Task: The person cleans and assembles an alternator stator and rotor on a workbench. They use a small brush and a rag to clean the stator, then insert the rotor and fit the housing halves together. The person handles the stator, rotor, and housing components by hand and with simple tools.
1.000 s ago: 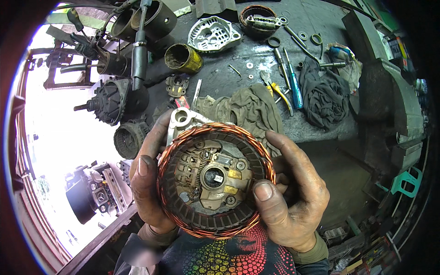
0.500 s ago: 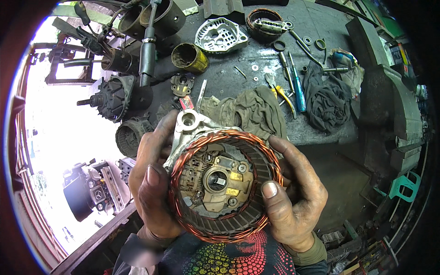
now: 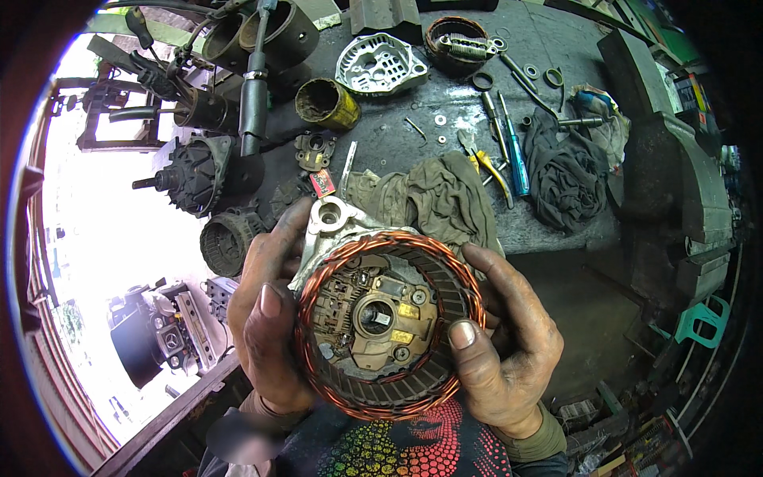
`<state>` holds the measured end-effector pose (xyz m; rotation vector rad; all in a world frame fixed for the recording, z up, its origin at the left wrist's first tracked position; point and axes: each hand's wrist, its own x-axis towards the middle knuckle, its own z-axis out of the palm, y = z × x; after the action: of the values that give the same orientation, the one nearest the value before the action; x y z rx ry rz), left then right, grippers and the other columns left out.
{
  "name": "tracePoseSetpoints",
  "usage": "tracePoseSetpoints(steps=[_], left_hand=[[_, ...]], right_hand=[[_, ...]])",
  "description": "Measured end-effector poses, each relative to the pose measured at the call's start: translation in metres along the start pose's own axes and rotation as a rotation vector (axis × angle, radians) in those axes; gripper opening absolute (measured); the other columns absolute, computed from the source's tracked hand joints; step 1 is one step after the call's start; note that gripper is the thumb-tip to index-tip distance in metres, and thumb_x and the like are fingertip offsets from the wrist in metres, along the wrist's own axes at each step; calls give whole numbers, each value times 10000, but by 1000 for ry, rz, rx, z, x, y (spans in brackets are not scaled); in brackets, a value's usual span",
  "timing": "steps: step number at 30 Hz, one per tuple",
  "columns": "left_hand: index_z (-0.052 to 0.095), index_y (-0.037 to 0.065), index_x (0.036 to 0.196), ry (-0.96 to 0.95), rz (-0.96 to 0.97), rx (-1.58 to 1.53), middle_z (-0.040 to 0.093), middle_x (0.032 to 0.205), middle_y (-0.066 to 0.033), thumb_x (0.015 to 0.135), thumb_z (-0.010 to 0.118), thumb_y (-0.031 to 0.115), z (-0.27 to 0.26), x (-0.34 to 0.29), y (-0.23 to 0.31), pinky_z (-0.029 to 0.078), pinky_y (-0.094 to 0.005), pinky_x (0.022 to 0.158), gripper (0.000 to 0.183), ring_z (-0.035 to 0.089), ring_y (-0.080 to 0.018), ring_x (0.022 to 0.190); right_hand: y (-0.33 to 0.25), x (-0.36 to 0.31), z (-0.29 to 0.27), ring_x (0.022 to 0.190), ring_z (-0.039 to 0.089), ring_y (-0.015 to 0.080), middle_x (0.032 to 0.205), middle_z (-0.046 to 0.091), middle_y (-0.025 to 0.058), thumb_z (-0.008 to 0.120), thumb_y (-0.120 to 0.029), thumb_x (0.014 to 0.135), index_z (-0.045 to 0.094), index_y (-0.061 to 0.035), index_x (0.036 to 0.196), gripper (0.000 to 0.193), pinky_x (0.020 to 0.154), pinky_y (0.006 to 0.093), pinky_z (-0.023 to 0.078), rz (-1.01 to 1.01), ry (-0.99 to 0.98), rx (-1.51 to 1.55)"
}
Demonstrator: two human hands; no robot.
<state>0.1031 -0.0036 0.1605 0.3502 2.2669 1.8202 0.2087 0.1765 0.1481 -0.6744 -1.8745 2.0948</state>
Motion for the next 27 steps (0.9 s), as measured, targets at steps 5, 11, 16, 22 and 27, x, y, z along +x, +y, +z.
tracePoseSetpoints(steps=[5,11,16,22,27], left_hand=[[558,-138,1431,13,-27,-28,598,1071,-147,1009,592,433,0,2,-2,405,-342,916,711,510,-208,978],[520,-144,1447,-45,-61,135,649,1204,-204,1029,399,620,-7,4,-3,496,-373,984,879,646,-257,1108],[455,-150,1479,-86,-110,65,651,1291,-283,1031,387,630,-12,3,-10,545,-402,1004,902,687,-291,1148],[388,-153,1513,-87,-96,-145,618,1345,-319,1011,424,606,-10,0,-20,545,-477,1066,911,670,-368,1217],[343,-154,1535,-96,-56,-163,592,1384,-327,1003,429,632,-10,-4,-21,544,-487,1078,953,654,-390,1253]], right_hand=[[0,1,2,1177,697,297,1266,679,288,716,-203,939,514,185,1407,641,1028,376,546,-6,6,8],[-2,1,3,1105,702,249,1202,704,253,746,-250,945,520,175,1408,669,970,340,556,11,9,-2],[-2,0,4,908,671,141,1045,713,163,768,-338,948,527,147,1428,724,795,258,539,5,33,-48],[-7,-4,7,818,634,98,982,705,123,767,-408,946,527,128,1446,772,724,221,493,23,87,-9],[-9,-5,8,809,633,96,997,717,136,758,-434,936,529,127,1446,792,723,225,487,13,116,-18]])
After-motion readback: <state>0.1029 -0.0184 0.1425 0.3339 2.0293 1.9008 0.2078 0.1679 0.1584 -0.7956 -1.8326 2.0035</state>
